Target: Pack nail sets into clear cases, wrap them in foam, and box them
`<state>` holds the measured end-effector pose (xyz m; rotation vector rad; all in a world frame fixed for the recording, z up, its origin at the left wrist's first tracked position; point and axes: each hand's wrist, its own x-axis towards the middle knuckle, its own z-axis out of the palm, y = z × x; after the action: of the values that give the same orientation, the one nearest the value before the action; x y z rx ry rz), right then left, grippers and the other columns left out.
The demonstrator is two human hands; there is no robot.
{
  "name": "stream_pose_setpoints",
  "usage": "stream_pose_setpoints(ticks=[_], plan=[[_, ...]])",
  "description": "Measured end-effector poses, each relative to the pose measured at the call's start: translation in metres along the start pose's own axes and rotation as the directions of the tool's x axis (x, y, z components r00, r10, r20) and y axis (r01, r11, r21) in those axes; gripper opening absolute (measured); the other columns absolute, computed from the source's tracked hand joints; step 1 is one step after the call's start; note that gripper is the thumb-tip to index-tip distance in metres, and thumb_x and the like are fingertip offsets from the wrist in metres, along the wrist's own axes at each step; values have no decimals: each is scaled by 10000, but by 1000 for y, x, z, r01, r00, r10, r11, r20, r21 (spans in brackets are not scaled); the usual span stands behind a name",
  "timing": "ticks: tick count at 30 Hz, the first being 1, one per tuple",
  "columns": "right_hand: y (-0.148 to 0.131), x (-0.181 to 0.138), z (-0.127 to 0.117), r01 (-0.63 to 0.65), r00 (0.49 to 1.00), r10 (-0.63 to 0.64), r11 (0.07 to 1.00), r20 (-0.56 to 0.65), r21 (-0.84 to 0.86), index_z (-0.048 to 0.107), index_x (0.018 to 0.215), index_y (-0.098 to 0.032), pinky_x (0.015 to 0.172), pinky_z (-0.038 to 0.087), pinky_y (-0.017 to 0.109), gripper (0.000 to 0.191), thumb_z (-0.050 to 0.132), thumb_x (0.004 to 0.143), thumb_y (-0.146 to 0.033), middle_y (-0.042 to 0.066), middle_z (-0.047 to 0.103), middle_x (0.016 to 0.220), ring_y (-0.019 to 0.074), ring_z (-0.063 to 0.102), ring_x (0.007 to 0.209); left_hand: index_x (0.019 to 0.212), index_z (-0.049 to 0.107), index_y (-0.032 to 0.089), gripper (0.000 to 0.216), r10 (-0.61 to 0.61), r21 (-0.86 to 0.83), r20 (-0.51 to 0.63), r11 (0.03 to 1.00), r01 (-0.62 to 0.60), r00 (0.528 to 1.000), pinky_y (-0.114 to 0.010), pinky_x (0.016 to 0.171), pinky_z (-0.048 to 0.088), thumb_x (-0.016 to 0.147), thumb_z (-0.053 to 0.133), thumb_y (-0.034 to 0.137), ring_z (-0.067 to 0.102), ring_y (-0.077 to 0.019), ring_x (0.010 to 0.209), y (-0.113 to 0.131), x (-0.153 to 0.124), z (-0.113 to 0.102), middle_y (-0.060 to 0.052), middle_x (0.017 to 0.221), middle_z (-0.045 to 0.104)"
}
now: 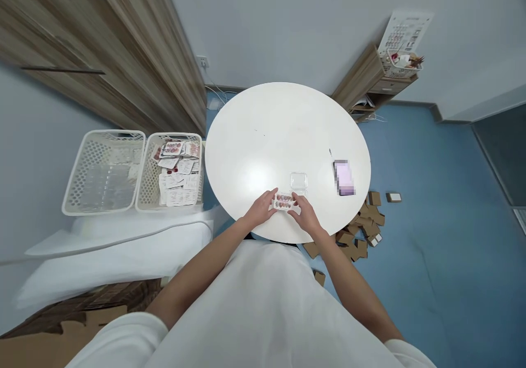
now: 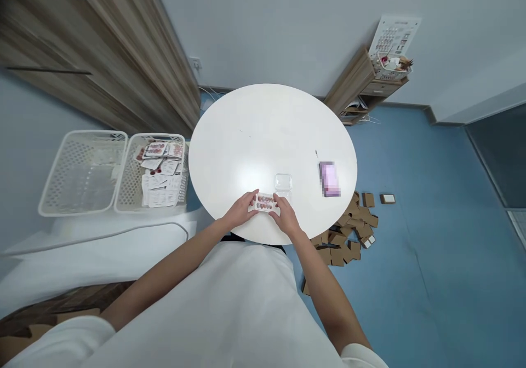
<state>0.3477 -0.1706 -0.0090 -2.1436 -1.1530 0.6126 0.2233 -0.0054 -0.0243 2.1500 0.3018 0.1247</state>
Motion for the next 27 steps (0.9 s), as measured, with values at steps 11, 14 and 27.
stream_pose_setpoints(ticks=[11,14,27], plan=[[81,4,-40,31,990,-36,999,136,42,325,1289,-246,856,423,416,606,572,741,-325,73,497,1070,224,484,988,1222,375,207,609,-182,152,9,972,179,983,-355,785,442,675,645,207,515,-214,916,30,41,59,-69,1009,503],[94,15,-40,46,987,-50,999,156,26,366,1258,-239,906,378,449,599,599,712,-319,85,461,1142,256,416,1084,1216,387,214,600,-255,208,16,947,246,967,-352,794,432,675,648,216,503,-224,955,31,50,65,-73,1039,502],[113,31,-34,31,980,-26,999,199,-21,408,1223,-223,902,370,432,621,636,653,-323,84,418,1163,268,375,1104,1219,412,201,622,-382,272,53,895,354,923,-326,762,421,655,671,249,520,-228,947,26,63,71,-75,1023,526]])
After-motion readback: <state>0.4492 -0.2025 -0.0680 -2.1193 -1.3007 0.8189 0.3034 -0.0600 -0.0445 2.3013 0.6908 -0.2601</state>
